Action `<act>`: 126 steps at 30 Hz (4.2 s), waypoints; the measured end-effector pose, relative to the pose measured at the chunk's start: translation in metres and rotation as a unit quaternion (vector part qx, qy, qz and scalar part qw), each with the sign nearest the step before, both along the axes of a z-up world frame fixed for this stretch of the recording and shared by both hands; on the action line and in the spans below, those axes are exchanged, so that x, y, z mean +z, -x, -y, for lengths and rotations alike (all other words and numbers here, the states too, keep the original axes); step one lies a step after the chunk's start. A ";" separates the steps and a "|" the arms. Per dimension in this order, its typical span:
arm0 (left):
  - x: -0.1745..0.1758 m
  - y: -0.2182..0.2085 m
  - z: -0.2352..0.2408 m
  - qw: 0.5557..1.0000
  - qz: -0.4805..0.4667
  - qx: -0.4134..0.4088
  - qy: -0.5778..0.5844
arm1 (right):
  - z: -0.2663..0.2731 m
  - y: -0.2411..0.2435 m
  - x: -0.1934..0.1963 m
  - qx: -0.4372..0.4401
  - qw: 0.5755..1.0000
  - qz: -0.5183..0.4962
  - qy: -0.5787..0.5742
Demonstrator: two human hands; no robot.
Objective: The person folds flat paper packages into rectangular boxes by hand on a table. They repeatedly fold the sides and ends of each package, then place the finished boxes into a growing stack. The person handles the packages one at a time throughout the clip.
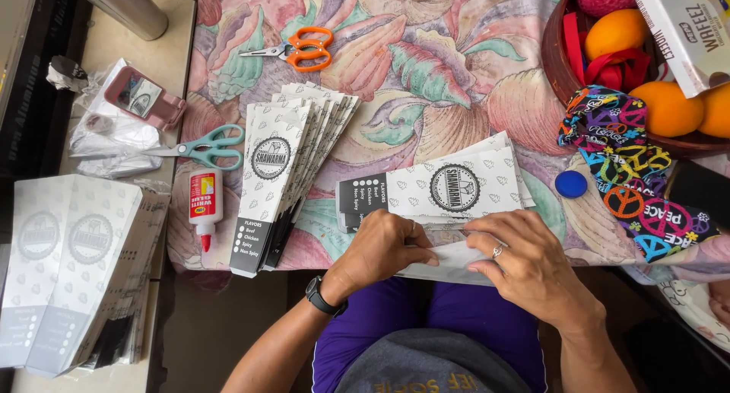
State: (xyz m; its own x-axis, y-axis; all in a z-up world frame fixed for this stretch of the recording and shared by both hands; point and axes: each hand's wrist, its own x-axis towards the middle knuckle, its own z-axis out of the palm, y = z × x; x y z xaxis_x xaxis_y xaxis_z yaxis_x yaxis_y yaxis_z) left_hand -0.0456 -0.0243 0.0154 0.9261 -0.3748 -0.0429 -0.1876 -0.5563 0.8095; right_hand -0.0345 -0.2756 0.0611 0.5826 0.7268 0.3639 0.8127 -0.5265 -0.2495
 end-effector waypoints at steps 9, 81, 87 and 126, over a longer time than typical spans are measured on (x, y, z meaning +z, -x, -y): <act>0.028 -0.040 -0.030 0.994 0.098 -0.010 0.052 | 0.004 0.026 0.053 -0.011 0.999 0.042 -0.001; -0.053 -0.010 -0.002 0.938 0.195 0.119 -0.260 | 0.036 -0.059 -0.108 -0.218 0.959 -0.006 0.178; -0.009 -0.011 -0.028 0.995 0.069 0.074 -0.007 | 0.036 -0.059 -0.110 -0.216 0.962 -0.025 0.167; -0.070 -0.001 -0.022 0.921 0.361 0.061 -0.131 | -0.043 0.022 -0.084 -0.089 0.993 0.058 0.047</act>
